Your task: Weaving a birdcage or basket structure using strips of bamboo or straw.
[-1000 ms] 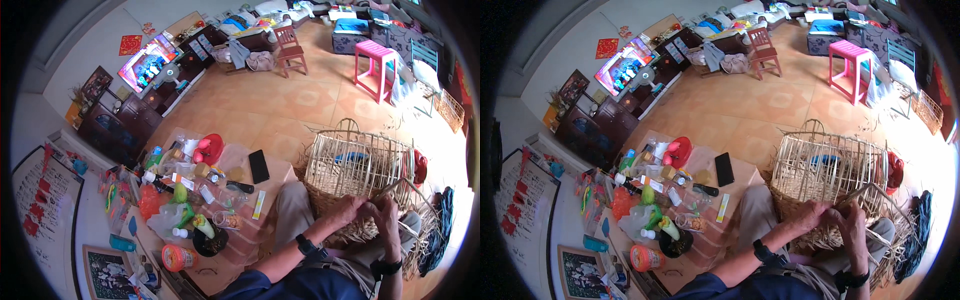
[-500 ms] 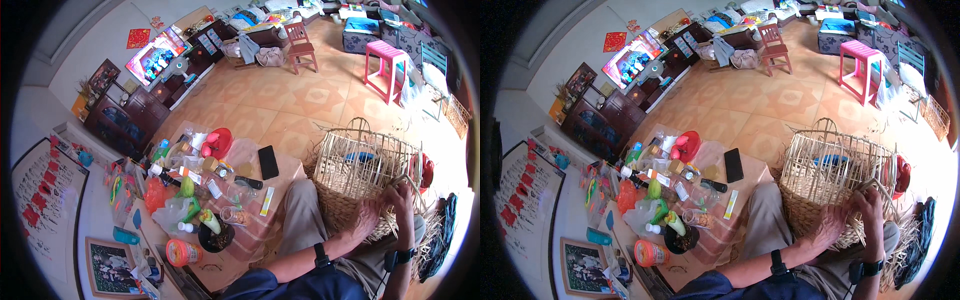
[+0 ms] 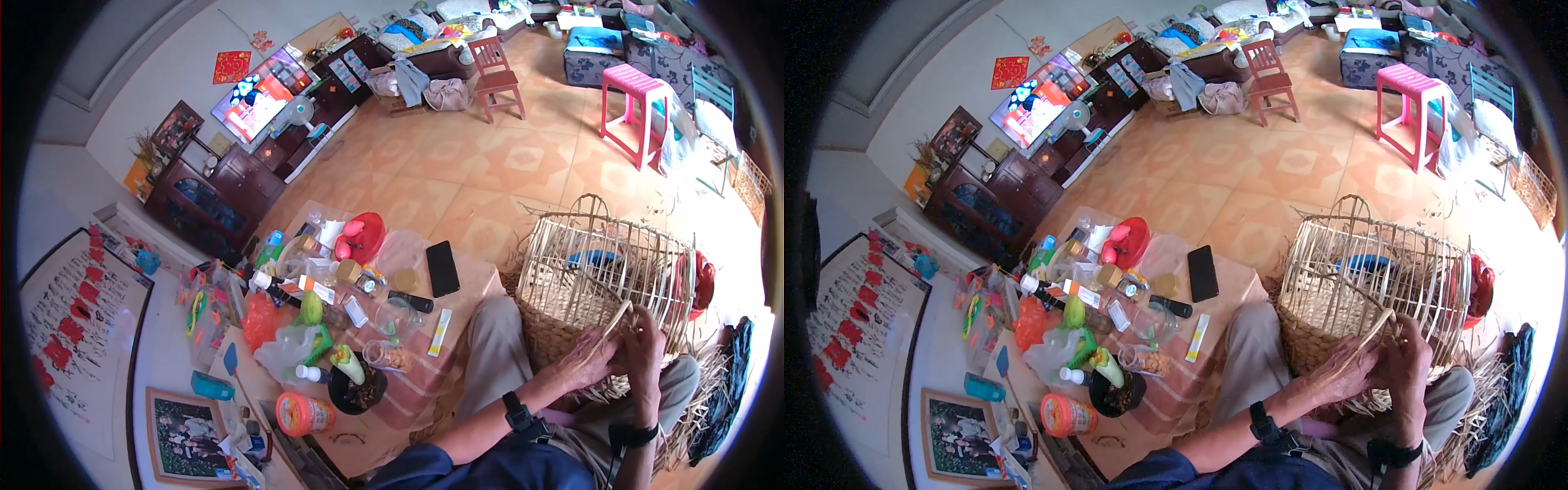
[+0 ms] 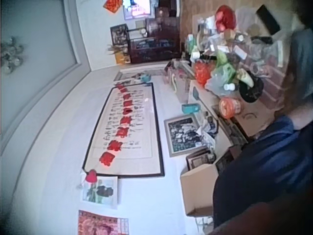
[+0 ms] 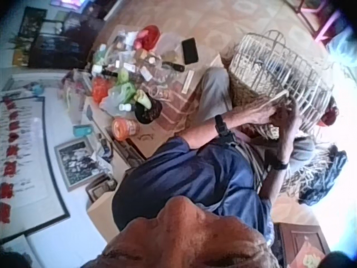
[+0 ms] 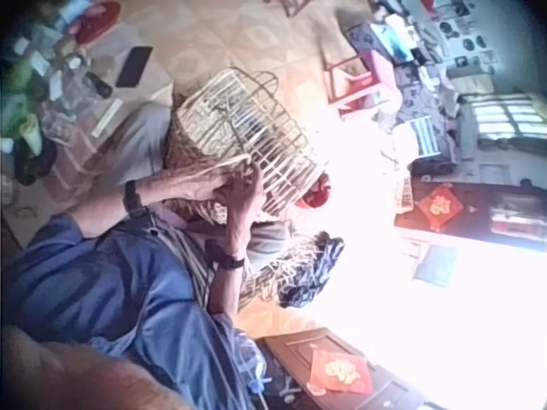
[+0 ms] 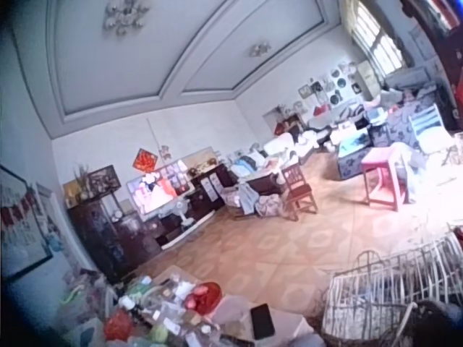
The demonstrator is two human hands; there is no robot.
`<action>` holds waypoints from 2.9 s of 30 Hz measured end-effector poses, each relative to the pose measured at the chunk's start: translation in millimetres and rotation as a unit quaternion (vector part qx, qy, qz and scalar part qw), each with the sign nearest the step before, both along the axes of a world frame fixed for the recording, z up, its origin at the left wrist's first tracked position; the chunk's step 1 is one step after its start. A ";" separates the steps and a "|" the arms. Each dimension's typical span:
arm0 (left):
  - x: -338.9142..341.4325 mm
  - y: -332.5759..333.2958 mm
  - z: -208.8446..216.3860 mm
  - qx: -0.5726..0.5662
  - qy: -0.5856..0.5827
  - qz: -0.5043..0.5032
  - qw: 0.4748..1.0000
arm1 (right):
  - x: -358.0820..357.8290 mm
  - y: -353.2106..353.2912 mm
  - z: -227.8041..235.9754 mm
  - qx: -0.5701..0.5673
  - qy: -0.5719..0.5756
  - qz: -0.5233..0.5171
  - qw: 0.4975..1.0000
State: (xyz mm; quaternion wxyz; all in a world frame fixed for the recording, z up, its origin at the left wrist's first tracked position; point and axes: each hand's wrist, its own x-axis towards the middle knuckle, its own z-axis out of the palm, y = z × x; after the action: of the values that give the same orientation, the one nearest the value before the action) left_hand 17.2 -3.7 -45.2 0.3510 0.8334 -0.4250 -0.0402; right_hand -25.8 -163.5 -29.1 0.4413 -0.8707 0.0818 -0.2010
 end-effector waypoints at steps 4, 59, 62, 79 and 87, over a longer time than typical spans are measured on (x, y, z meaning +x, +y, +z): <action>2.9 8.8 8.2 0.017 0.012 -0.015 1.000 | -17.1 -10.9 -14.1 0.264 0.016 -0.057 0.963; 32.5 -13.9 31.8 -0.021 0.126 -0.112 0.986 | -138.1 -46.3 71.2 0.377 0.303 0.045 0.874; 33.8 -0.8 31.0 -0.029 0.096 -0.171 0.980 | -137.0 -46.2 102.7 0.435 0.291 0.043 0.851; 17.7 -9.0 35.4 0.042 0.068 0.031 0.996 | -67.9 -37.8 59.2 0.145 0.125 0.030 0.981; -2.9 -9.4 35.5 0.060 0.028 0.034 0.997 | 3.4 -79.8 17.5 0.492 0.063 0.033 0.867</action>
State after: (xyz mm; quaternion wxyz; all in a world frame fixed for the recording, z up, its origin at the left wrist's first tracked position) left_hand 14.3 -13.2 -9.7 0.3135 0.8653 -0.3834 -0.0775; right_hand -22.4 -243.2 -11.5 0.8130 -0.5536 0.1689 -0.0643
